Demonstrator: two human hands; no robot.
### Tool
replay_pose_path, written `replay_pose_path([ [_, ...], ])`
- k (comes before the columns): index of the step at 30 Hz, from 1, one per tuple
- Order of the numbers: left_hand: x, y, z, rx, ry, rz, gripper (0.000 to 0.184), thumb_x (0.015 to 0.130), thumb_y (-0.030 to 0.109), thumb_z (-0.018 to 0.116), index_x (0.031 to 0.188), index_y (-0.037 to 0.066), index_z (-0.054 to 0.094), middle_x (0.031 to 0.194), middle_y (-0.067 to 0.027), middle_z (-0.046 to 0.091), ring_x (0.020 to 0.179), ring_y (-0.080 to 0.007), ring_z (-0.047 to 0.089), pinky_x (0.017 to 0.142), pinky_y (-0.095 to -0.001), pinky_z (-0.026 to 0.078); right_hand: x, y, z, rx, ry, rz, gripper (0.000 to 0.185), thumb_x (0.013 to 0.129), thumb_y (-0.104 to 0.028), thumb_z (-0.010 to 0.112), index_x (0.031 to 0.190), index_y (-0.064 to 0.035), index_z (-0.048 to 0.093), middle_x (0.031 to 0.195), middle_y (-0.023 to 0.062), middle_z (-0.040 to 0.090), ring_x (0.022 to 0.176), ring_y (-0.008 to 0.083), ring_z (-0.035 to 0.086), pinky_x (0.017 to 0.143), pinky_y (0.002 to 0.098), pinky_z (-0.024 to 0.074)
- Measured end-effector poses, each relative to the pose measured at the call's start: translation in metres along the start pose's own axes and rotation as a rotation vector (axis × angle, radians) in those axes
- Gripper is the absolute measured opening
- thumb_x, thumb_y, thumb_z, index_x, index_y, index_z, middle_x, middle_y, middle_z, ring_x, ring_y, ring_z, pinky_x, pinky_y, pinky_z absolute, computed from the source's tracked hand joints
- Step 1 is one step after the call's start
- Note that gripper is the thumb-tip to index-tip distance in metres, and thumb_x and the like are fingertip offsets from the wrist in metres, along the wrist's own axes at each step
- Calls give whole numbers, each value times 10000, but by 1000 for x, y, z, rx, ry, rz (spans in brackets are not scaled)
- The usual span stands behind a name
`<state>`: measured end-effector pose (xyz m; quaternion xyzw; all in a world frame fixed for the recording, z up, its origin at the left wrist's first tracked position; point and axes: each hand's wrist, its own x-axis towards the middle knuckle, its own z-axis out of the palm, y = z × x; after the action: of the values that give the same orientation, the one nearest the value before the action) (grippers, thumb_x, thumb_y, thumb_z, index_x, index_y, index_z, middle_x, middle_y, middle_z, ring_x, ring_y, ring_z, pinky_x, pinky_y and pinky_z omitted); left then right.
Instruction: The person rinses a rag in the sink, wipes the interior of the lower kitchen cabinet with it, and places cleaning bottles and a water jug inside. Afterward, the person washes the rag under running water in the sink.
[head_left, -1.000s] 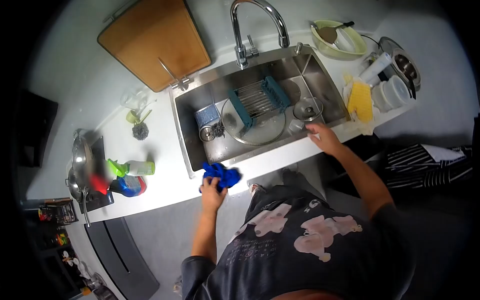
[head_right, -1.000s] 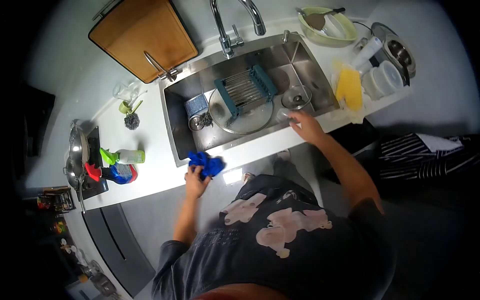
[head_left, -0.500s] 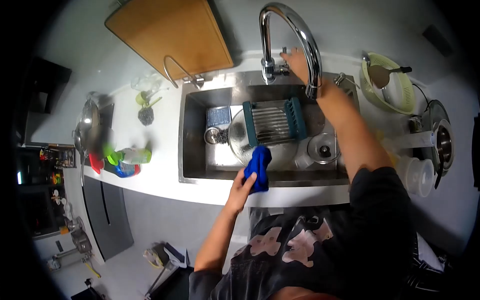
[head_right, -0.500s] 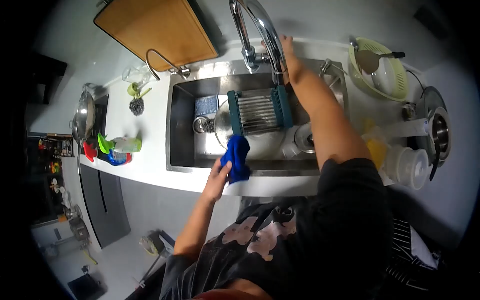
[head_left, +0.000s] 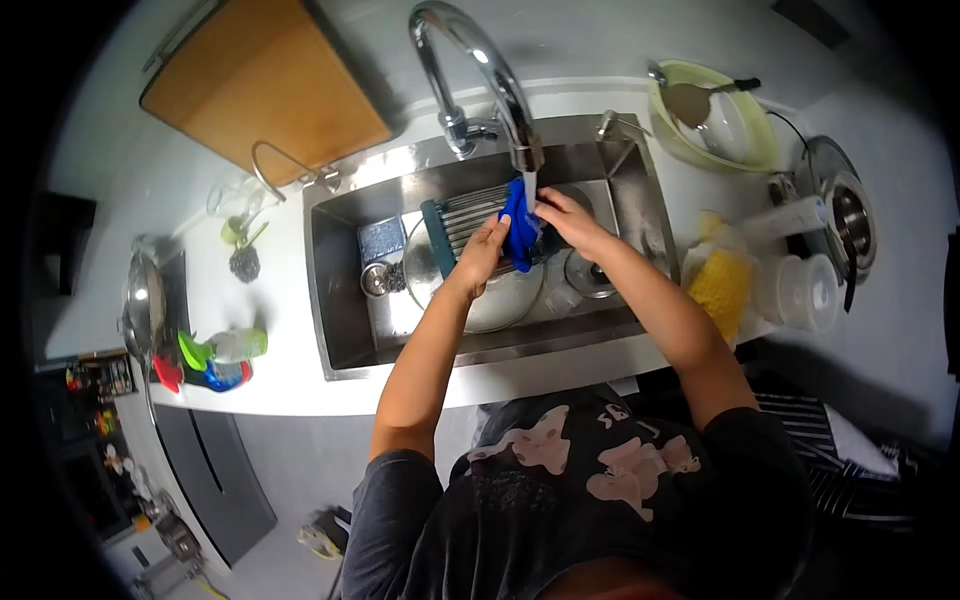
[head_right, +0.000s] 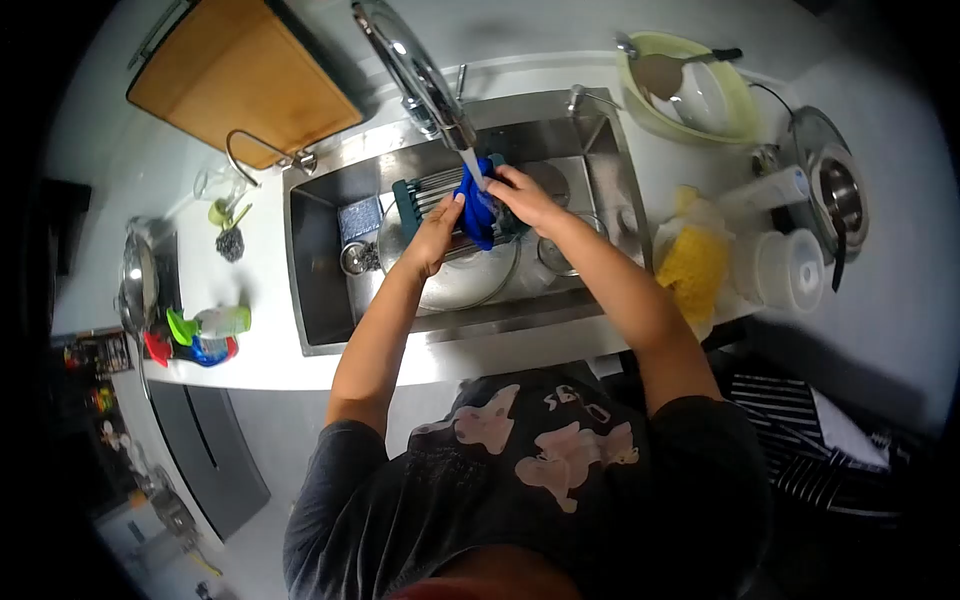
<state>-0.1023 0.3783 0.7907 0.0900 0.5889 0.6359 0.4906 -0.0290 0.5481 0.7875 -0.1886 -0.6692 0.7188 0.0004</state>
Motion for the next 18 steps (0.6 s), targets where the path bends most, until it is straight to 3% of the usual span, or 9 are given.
replay_pose_path([
  [3, 6, 2, 8, 123, -1, -87, 478, 919, 427, 411, 1304, 147, 383, 1156, -18, 524, 1095, -166, 466, 943, -415, 366, -2, -3, 3, -59, 126, -115, 300, 838, -256, 587, 1004, -13, 533, 921, 100, 605, 848, 185, 561, 777, 297, 429],
  [5, -5, 6, 25, 22, 200, -38, 459, 928, 428, 377, 1310, 174, 387, 1157, 1, 525, 1100, -169, 447, 960, -449, 320, -6, -3, 5, -256, 200, -147, 289, 821, -238, 602, 996, -22, 526, 909, 115, 610, 827, 220, 576, 761, 316, 439],
  [7, -1, 0, 27, -64, 234, 31, 426, 936, 372, 395, 1284, 129, 428, 1129, -8, 536, 1028, -140, 469, 907, -365, 363, -12, -9, 13, -450, 267, -175, 282, 804, -221, 617, 988, -31, 519, 897, 129, 615, 806, 256, 591, 745, 336, 449],
  [9, 1, -3, 25, 64, 102, 175, 383, 935, 314, 430, 1225, 70, 489, 1073, -19, 556, 947, -101, 476, 837, -272, 382, -19, -12, 21, -494, 350, -320, 193, 799, -142, 615, 918, -32, 509, 772, 72, 594, 717, 161, 563, 656, 314, 446],
  [10, 3, -3, 24, 133, 183, 281, 278, 928, 235, 460, 1088, 39, 575, 906, -25, 604, 793, -90, 519, 756, -216, 403, -19, -11, 22, -503, 366, -362, 209, 798, -150, 618, 925, -25, 508, 776, 56, 598, 728, 166, 569, 673, 304, 450],
  [13, 6, -1, 20, 298, 247, 473, 256, 916, 219, 483, 1003, 11, 604, 821, -36, 622, 731, -87, 531, 702, -230, 423, -21, -12, 18, -387, 366, -452, 272, 795, -170, 628, 987, -16, 513, 840, 66, 602, 796, 178, 572, 715, 297, 451],
  [15, 12, 3, 17, 336, 297, 570, 230, 890, 191, 523, 967, -7, 611, 771, -56, 635, 689, -84, 545, 662, -237, 435, -29, -21, 10, -362, 313, -368, 309, 802, -198, 630, 1036, -14, 545, 944, 86, 590, 889, 187, 556, 759, 287, 442],
  [17, 11, 10, 16, 347, 242, 550, 217, 869, 177, 552, 960, -8, 617, 765, -70, 644, 683, -88, 560, 652, -239, 443, -35, -36, 1, -585, 88, -6, 303, 814, -218, 625, 1052, -33, 587, 988, 97, 590, 902, 158, 550, 764, 270, 438],
  [18, 7, 16, 17, 394, 249, 549, 201, 854, 166, 573, 946, -6, 624, 738, -66, 643, 660, -91, 565, 638, -240, 448, -36, -33, 3, -855, 243, -198, 275, 827, -224, 614, 1027, -35, 614, 952, 70, 617, 843, 107, 557, 742, 257, 447],
])
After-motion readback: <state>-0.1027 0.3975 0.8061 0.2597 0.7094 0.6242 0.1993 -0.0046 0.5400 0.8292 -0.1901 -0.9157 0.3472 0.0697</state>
